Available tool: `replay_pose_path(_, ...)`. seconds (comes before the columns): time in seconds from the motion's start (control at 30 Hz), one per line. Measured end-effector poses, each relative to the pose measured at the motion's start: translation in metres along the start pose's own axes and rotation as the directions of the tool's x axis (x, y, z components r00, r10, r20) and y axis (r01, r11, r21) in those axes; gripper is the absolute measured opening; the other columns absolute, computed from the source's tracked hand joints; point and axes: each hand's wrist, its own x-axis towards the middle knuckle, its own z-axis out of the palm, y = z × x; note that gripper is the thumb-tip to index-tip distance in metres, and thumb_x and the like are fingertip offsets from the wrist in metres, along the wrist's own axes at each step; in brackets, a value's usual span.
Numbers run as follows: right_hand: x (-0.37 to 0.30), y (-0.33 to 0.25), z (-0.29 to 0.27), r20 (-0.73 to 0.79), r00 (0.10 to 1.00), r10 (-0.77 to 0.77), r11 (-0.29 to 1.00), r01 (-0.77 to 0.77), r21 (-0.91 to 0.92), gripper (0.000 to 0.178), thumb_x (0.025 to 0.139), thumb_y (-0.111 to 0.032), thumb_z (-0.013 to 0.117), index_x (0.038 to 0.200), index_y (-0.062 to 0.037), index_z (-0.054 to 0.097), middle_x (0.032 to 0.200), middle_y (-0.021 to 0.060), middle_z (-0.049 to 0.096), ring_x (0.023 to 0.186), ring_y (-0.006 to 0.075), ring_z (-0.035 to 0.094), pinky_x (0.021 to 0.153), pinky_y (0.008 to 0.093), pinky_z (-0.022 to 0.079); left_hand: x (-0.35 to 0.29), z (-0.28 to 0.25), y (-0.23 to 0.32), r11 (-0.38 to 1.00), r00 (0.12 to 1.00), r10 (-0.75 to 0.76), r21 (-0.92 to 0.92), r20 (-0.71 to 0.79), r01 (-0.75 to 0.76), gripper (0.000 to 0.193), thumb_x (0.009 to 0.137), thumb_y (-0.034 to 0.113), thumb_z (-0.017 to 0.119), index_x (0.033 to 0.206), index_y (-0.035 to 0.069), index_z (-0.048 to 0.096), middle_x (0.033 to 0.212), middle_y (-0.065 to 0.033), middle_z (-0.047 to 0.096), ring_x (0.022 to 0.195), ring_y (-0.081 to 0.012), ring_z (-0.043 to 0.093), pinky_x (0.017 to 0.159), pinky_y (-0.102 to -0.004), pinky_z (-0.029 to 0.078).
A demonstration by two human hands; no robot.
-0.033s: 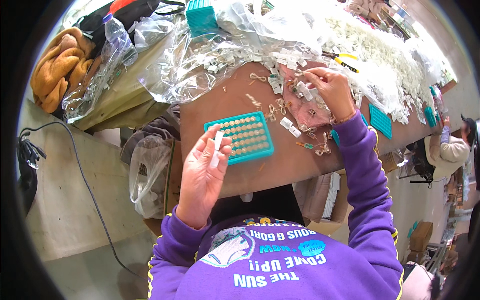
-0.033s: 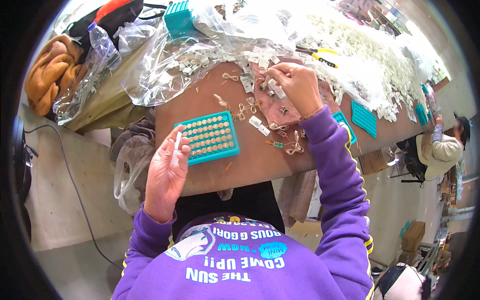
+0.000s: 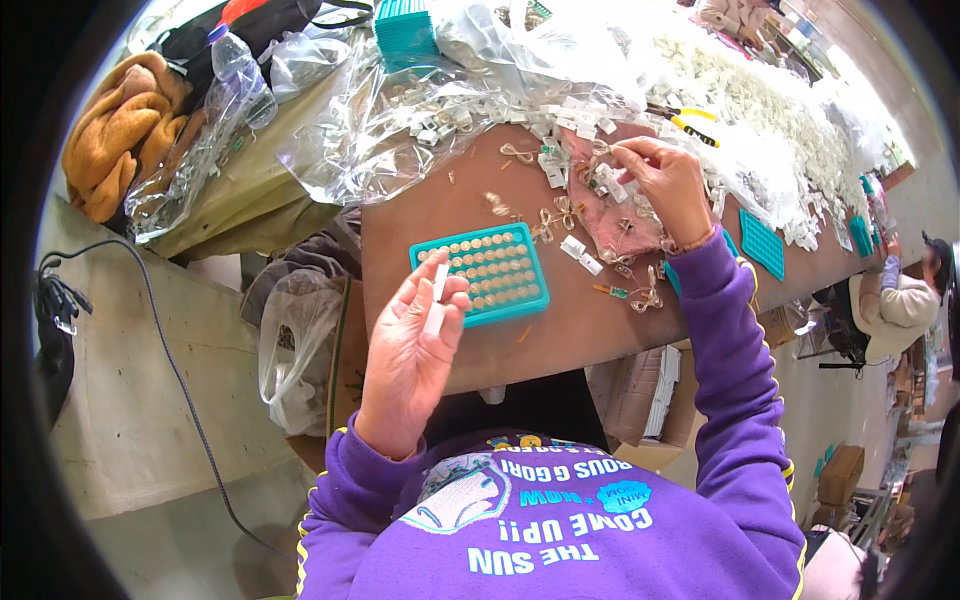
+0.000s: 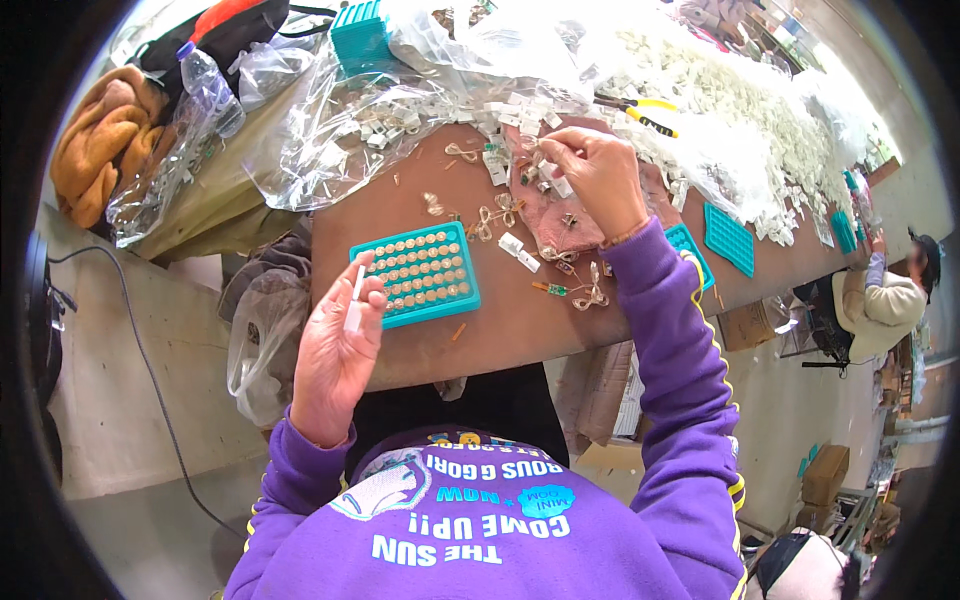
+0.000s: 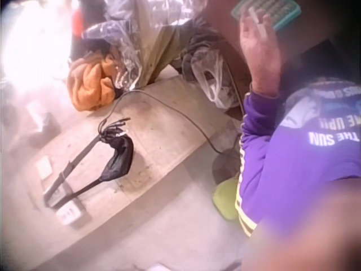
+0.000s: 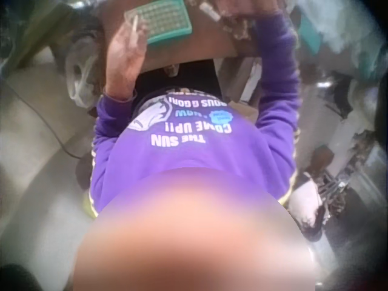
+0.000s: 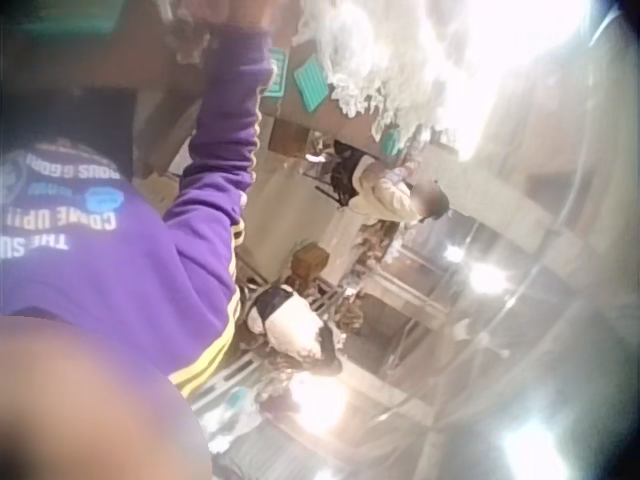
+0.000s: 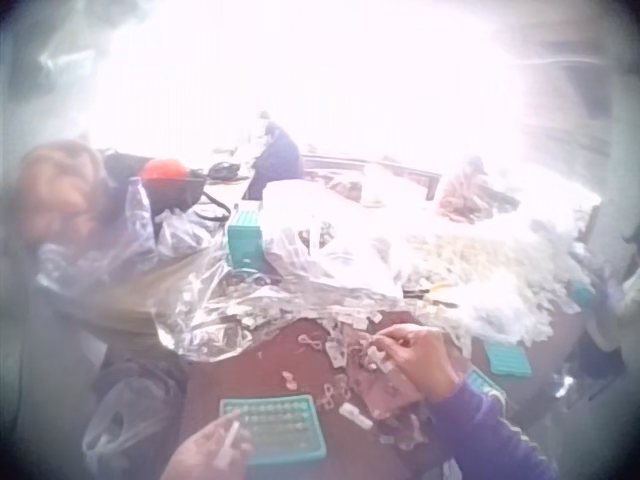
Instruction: The person assembles small white plastic housings with internal components and wires, then places them into a teal tray. They repeatedly pick up housings, insert components, and arrange them in the tray.
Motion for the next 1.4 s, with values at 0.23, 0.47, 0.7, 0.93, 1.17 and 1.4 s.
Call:
replay_pose_path(0.23, -0.036, -0.037, 0.007, 0.153, 0.976, 0.158, 0.857, -0.212, 0.469, 0.016, 0.093, -0.014, 0.064, 0.096, 0.0012, 0.068, 0.079, 0.0031, 0.068, 0.063, 0.0052, 0.062, 0.055, 0.0180, 0.045, -0.009, 0.016, -0.015, 0.999, 0.998, -0.054, -0.001, 0.038, 0.054, 0.043, 0.097, 0.009, 0.058, 0.136, 0.002, 0.042, 0.096, -0.0030, 0.060, 0.092, -0.0152, 0.062, 0.089, -0.0326, 0.053)
replay_pose_path(0.47, -0.088, -0.079, 0.044, 0.145, 0.969, 0.199, 0.660, -0.242, 0.712, 0.013, 0.094, -0.012, 0.062, 0.098, 0.0005, 0.066, 0.084, 0.0056, 0.070, 0.063, 0.0065, 0.060, 0.057, 0.0187, 0.045, -0.008, 0.023, -0.049, 0.977, 0.998, 0.054, 0.204, 0.022, -0.057, 0.018, 0.096, 0.013, 0.062, 0.112, 0.006, 0.056, 0.095, -0.0034, 0.061, 0.073, -0.0083, 0.051, 0.066, -0.0218, 0.042)
replay_pose_path(0.7, -0.123, -0.081, 0.065, -0.009, 0.990, -0.138, 0.680, 0.102, 0.726, 0.008, 0.084, 0.005, 0.066, 0.092, 0.0027, 0.067, 0.093, 0.0110, 0.069, 0.081, 0.0152, 0.065, 0.072, 0.0263, 0.052, -0.010, 0.014, -0.041, 0.995, 0.996, 0.086, 0.045, 0.035, -0.088, 0.018, 0.097, 0.016, 0.061, 0.110, 0.004, 0.060, 0.097, -0.0082, 0.067, 0.071, -0.0073, 0.050, 0.064, -0.0206, 0.041)
replay_pose_path(0.93, -0.127, -0.067, 0.046, 0.066, 0.940, -0.334, 0.563, 0.143, 0.814, 0.017, 0.079, 0.001, 0.067, 0.096, 0.0001, 0.067, 0.100, 0.0160, 0.064, 0.097, 0.0255, 0.062, 0.087, 0.0376, 0.050, -0.020, 0.013, -0.038, 0.609, 0.838, 0.501, 0.599, 0.217, -0.519, 0.013, 0.091, -0.001, 0.062, 0.103, 0.002, 0.059, 0.100, -0.0136, 0.070, 0.070, -0.0082, 0.055, 0.066, -0.0214, 0.047)
replay_pose_path(1.17, -0.138, -0.094, 0.054, -0.053, 0.906, -0.421, 0.900, 0.424, 0.098, 0.024, 0.069, -0.001, 0.078, 0.088, -0.0040, 0.064, 0.085, 0.0088, 0.065, 0.082, 0.0278, 0.064, 0.075, 0.0357, 0.052, -0.021, 0.009, -0.048, 0.348, 0.753, 0.583, 0.744, 0.305, -0.571, 0.009, 0.089, 0.000, 0.066, 0.095, 0.001, 0.060, 0.098, -0.0138, 0.070, 0.070, -0.0092, 0.059, 0.064, -0.0220, 0.049)
replay_pose_path(1.4, -0.150, -0.098, 0.065, -0.034, 0.945, -0.325, 0.931, 0.326, 0.166, 0.019, 0.073, 0.005, 0.073, 0.088, -0.0030, 0.063, 0.078, 0.0069, 0.065, 0.070, 0.0233, 0.065, 0.062, 0.0300, 0.052, -0.019, 0.007, -0.047, 0.725, 0.888, 0.451, 0.544, 0.087, -0.422, 0.009, 0.091, 0.002, 0.064, 0.099, 0.001, 0.059, 0.100, -0.0162, 0.069, 0.066, -0.0097, 0.056, 0.063, -0.0218, 0.047)
